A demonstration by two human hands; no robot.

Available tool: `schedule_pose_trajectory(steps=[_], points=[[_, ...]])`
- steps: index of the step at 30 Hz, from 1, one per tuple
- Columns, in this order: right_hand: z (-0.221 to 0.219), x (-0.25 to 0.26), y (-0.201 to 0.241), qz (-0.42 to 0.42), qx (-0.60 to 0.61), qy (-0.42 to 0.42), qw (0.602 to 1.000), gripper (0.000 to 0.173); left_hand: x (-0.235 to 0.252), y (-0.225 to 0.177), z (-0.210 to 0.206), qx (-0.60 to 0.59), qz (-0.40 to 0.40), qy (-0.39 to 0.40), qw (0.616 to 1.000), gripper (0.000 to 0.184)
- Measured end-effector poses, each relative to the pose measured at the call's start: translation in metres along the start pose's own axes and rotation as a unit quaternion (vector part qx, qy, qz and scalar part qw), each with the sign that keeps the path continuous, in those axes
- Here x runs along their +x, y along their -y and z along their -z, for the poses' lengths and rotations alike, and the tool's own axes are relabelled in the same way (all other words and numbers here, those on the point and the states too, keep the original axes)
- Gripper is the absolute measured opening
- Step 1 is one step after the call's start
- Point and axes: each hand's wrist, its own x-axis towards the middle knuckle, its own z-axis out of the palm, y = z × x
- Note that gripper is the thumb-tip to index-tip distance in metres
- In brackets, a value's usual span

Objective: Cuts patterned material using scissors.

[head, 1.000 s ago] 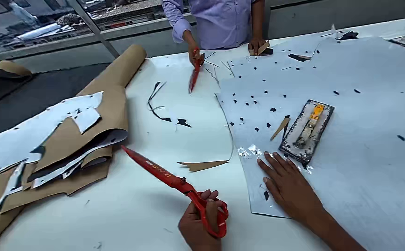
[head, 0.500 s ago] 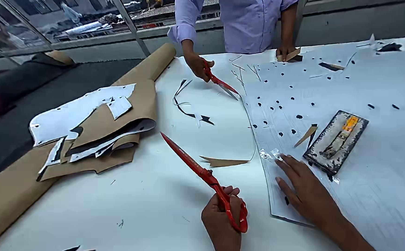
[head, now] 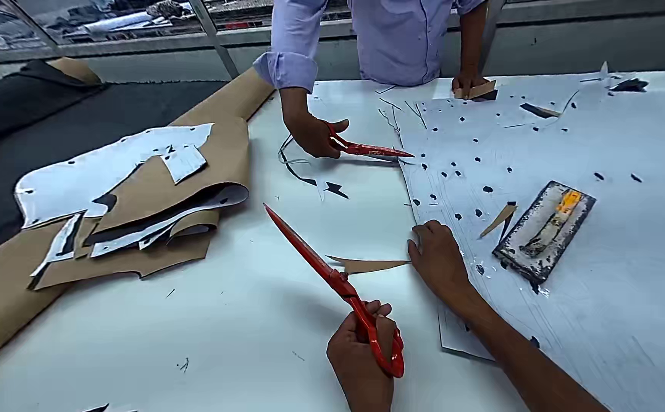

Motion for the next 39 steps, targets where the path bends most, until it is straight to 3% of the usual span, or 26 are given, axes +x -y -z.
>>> schedule_pose_trajectory(steps=[3, 24, 31, 35, 39], points=[[0.001, 0.002, 0.005, -0.009, 0.027, 0.000, 1.000, 0.016, 0.000, 0.000, 0.000, -0.006, 0.003, 0.004, 1.000, 0.016], [-0.009, 0.005, 0.015, -0.024, 0.063, -0.026, 0.997, 0.012, 0.001, -0.002, 0.002, -0.013, 0.007, 0.006, 1.000, 0.015], [-0.022, 0.000, 0.021, 0.057, 0.078, -0.019, 0.995, 0.012, 0.001, 0.000, 0.003, -0.006, 0.001, 0.009, 1.000, 0.015], [-0.026, -0.002, 0.028, 0.136, 0.146, 0.056, 0.978, 0.011, 0.003, -0.003, 0.003, -0.007, 0.004, -0.004, 1.000, 0.015], [-0.018, -0.013, 0.023, 0.219, 0.272, 0.211, 0.913, 0.016, 0.004, -0.002, 0.006, 0.004, -0.019, -0.031, 0.999, 0.015]])
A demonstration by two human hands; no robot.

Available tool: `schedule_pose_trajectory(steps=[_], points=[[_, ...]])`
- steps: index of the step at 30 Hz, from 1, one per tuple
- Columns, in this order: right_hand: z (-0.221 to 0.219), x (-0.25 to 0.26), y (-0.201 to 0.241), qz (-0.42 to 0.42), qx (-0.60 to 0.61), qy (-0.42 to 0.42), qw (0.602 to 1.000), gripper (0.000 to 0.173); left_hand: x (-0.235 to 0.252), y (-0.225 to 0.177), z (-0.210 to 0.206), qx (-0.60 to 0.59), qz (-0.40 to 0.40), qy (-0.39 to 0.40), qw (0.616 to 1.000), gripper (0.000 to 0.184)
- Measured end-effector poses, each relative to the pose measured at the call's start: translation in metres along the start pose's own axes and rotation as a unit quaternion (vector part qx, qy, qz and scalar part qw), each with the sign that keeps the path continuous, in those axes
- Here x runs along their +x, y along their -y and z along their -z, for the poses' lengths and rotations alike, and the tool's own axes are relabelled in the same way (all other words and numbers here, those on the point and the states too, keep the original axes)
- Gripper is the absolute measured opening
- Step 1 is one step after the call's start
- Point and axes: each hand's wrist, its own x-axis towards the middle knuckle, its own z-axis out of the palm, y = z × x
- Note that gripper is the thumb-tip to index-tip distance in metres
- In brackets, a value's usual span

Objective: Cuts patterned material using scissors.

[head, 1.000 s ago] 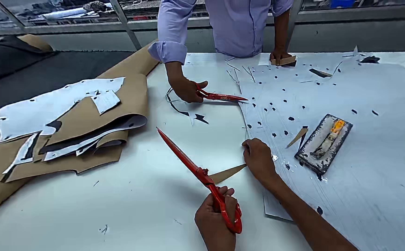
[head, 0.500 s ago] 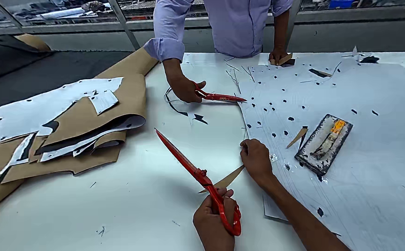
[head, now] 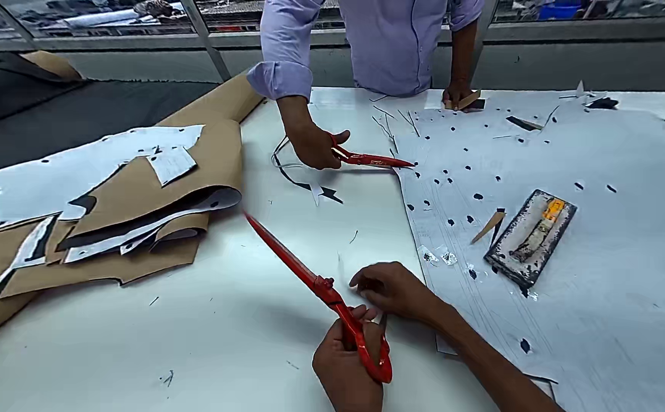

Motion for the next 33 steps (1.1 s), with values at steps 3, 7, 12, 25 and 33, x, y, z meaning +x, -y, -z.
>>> schedule_pose_trajectory(steps=[3, 7, 12, 25, 33], points=[[0.005, -0.034, 0.013, 0.017, 0.055, -0.059, 0.997, 0.022, 0.001, -0.004, 0.001, 0.012, -0.008, -0.017, 1.000, 0.015], [0.027, -0.108, 0.026, -0.038, -0.124, -0.234, 0.964, 0.022, 0.000, -0.002, 0.001, 0.037, -0.021, -0.013, 0.999, 0.017], [0.046, -0.195, 0.032, -0.127, -0.253, -0.300, 0.911, 0.026, -0.003, 0.001, -0.001, 0.082, -0.041, 0.013, 0.996, 0.015], [0.040, -0.244, 0.033, -0.222, -0.263, -0.266, 0.900, 0.026, 0.000, 0.006, 0.003, 0.094, -0.122, 0.072, 0.985, 0.016], [0.039, -0.244, 0.025, -0.193, -0.247, -0.249, 0.916, 0.031, -0.019, -0.030, 0.041, 0.137, 0.004, 0.236, 0.962, 0.019]])
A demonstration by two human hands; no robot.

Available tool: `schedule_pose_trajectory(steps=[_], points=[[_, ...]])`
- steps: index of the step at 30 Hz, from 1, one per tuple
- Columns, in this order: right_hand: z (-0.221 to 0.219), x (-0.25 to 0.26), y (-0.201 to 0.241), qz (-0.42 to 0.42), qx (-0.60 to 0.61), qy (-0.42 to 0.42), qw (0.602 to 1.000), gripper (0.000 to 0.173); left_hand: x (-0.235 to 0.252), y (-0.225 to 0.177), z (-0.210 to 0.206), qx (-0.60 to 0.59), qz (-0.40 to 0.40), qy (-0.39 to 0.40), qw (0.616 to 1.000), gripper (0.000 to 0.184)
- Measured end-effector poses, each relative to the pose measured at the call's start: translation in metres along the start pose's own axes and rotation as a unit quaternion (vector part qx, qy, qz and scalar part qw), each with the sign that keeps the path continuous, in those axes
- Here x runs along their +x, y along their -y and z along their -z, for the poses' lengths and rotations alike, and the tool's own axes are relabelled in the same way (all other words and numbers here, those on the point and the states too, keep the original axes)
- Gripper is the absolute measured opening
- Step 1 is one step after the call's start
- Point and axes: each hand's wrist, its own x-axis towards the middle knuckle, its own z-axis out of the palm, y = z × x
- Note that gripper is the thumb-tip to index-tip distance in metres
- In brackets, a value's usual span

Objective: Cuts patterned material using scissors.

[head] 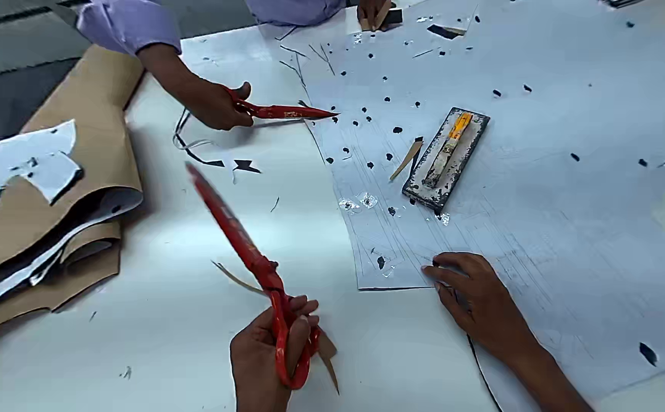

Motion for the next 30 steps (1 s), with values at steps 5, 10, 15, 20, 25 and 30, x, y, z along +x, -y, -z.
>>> schedule_pose_trajectory(steps=[5, 10, 15, 20, 25, 30], points=[[0.001, 0.000, 0.007, 0.004, 0.006, 0.021, 1.000, 0.035, -0.029, -0.022, 0.087, 0.206, 0.065, 0.279, 0.936, 0.033], [0.005, 0.000, 0.009, 0.002, 0.016, 0.039, 0.999, 0.034, 0.004, -0.047, 0.142, 0.449, 0.113, 0.475, 0.748, 0.026], [0.004, 0.001, 0.009, 0.000, 0.024, 0.041, 0.999, 0.035, 0.042, -0.052, 0.147, 0.519, 0.131, 0.510, 0.673, 0.027], [0.004, 0.002, 0.008, 0.000, 0.019, 0.040, 0.999, 0.035, 0.079, -0.050, 0.117, 0.496, 0.126, 0.549, 0.661, 0.025], [0.004, 0.001, 0.007, 0.010, 0.008, 0.029, 1.000, 0.039, 0.099, -0.045, 0.102, 0.489, 0.063, 0.577, 0.651, 0.024], [0.002, -0.001, 0.006, 0.021, -0.032, 0.027, 0.999, 0.042, 0.117, -0.036, 0.099, 0.489, 0.019, 0.610, 0.623, 0.024]])
